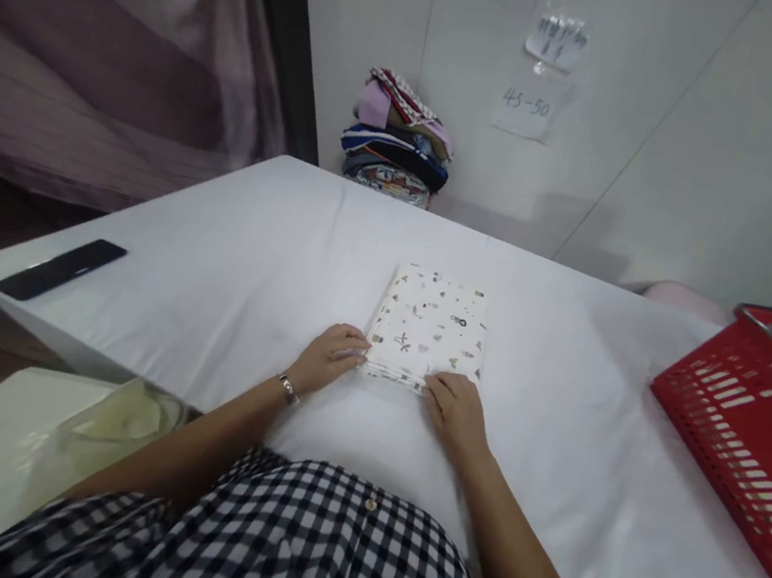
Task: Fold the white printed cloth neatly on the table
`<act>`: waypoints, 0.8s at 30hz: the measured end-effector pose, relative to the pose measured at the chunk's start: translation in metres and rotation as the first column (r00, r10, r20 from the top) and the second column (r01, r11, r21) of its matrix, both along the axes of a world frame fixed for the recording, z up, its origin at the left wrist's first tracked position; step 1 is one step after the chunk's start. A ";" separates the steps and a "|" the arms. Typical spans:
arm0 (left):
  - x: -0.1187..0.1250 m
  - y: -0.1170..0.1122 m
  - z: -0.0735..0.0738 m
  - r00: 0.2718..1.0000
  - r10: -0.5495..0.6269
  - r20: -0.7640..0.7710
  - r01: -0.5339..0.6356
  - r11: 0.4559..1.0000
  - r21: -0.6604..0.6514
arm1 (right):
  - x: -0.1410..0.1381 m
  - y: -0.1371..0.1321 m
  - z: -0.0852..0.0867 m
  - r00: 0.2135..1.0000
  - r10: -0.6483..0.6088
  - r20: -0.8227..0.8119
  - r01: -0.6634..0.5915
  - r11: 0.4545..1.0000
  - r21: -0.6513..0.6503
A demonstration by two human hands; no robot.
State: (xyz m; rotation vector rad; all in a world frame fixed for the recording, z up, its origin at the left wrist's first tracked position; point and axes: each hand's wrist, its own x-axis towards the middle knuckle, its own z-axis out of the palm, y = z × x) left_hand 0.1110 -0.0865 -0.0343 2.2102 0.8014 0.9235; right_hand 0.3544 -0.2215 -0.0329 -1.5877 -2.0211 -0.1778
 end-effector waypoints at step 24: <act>-0.003 0.004 0.020 0.949 -0.161 -0.270 0.202 0.971 0.129 | -0.051 0.037 0.005 0.995 0.094 -0.017 -0.095 0.994 -0.047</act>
